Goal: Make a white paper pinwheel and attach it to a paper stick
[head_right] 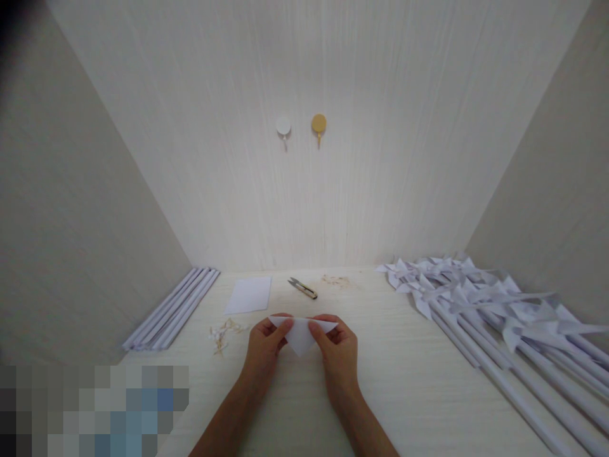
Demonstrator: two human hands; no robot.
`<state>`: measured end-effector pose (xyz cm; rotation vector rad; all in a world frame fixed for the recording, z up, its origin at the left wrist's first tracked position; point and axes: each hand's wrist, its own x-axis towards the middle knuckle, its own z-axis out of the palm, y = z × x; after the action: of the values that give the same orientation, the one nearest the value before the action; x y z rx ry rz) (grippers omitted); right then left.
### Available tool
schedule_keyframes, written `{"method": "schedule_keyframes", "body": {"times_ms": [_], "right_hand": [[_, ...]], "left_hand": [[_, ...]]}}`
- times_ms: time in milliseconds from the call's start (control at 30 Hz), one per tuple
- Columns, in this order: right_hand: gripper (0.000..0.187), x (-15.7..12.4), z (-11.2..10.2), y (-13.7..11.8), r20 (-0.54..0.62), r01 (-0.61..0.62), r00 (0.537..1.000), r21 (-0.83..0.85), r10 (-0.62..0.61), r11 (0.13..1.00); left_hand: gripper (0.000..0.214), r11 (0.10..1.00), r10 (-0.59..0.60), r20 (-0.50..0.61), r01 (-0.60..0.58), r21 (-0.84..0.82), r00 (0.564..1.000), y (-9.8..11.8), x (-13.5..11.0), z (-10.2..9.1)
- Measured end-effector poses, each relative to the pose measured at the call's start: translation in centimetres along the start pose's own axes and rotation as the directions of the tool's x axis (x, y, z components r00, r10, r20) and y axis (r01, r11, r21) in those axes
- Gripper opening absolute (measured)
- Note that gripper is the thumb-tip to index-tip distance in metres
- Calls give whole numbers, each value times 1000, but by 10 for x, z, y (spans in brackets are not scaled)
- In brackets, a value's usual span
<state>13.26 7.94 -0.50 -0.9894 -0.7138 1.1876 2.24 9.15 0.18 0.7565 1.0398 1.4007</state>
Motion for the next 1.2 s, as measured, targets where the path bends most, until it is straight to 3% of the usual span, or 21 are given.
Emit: {"method": "schedule_keyframes", "body": {"times_ms": [367,1200], "right_hand": [[22,1,0,0,-27,12,1000,-30,-13,999],[19,-2,5,-8,86,-44,996,247,24,968]], "left_hand": [[26,998,-7,26,9,-69,1000,4,-3,2],[26,990,0,-9,-1,-140,1000,6,-4,4]]}}
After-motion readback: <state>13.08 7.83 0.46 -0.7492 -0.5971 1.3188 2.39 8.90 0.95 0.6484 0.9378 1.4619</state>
